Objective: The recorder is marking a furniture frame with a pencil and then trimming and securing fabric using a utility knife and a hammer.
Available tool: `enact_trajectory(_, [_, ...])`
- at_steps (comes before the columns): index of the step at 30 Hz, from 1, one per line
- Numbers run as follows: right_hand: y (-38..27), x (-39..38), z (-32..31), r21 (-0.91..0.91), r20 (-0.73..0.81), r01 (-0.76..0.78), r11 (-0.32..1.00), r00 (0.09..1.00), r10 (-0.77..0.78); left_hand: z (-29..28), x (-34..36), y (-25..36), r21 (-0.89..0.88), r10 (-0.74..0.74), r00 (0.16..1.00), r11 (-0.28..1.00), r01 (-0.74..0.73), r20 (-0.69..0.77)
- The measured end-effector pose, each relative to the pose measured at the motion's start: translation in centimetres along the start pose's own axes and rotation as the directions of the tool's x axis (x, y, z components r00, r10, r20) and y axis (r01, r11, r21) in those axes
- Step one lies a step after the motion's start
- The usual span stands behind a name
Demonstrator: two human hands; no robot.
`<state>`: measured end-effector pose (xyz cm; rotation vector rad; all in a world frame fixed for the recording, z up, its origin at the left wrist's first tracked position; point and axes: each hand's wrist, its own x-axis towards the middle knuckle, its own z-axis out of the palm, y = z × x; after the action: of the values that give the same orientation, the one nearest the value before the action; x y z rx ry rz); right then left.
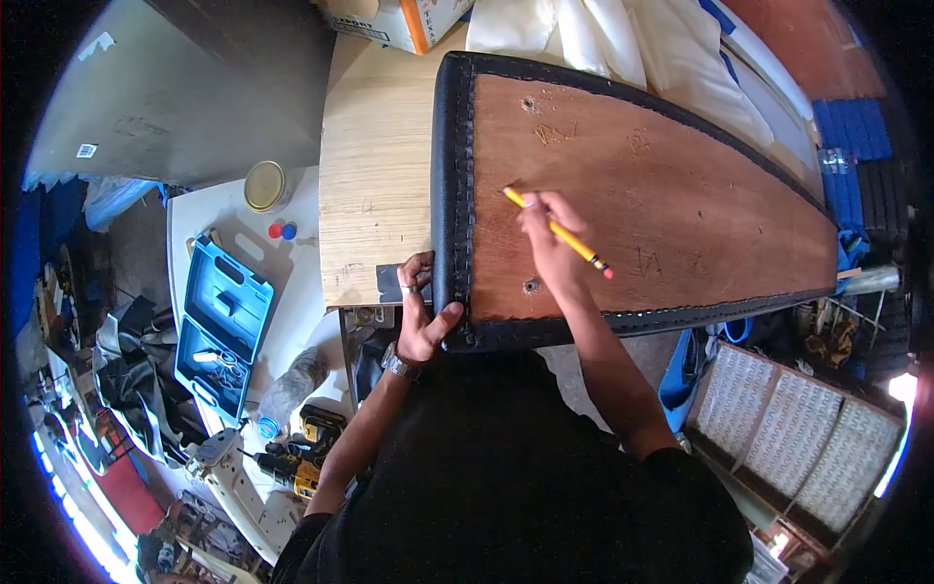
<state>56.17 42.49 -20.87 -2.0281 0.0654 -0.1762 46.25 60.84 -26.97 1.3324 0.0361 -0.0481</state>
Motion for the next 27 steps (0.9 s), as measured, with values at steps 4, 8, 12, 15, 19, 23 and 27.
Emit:
enact_trajectory(4, [0.0, 1.3, -0.9, 0.015, -0.031, 0.007, 1.000, 1.000, -0.007, 0.1, -0.2, 0.1, -0.028, 0.001, 1.000, 1.000, -0.001, 0.009])
enact_trajectory(8, [-0.6, -0.4, -0.1, 0.088, 0.034, -0.038, 0.995, 0.999, 0.035, 0.0, 0.1, 0.5, -0.048, -0.006, 1.000, 0.999, 0.007, 0.023])
enact_trajectory(12, [-1.2, 0.0, -0.2, 0.132, -0.040, 0.015, 0.991, 0.999, -0.010, 0.2, 0.1, 0.7, -0.082, 0.003, 0.999, 0.997, 0.000, 0.040])
enact_trajectory(15, [-1.1, -0.2, -0.1, 0.034, 0.011, 0.074, 0.997, 0.997, -0.074, 0.3, 0.2, 0.6, -0.079, -0.002, 1.000, 0.997, 0.004, 0.029])
enact_trajectory(19, [0.9, -0.9, -1.4, 0.067, -0.076, 0.089, 0.994, 0.994, -0.084, 0.1, 0.1, 0.1, -0.063, 0.015, 1.000, 0.998, -0.013, 0.021])
enact_trajectory(23, [-2.1, -0.1, -0.8, -0.043, -0.034, 0.184, 0.982, 0.982, -0.185, 0.2, 0.2, 0.2, -0.033, 0.012, 1.000, 0.999, -0.011, 0.020])
enact_trajectory(27, [1.1, -1.0, -4.1, 0.234, -0.018, -0.110, 0.966, 0.993, 0.117, 0.2, 0.0, 0.3, -0.005, 0.023, 1.000, 1.000, -0.023, 0.005])
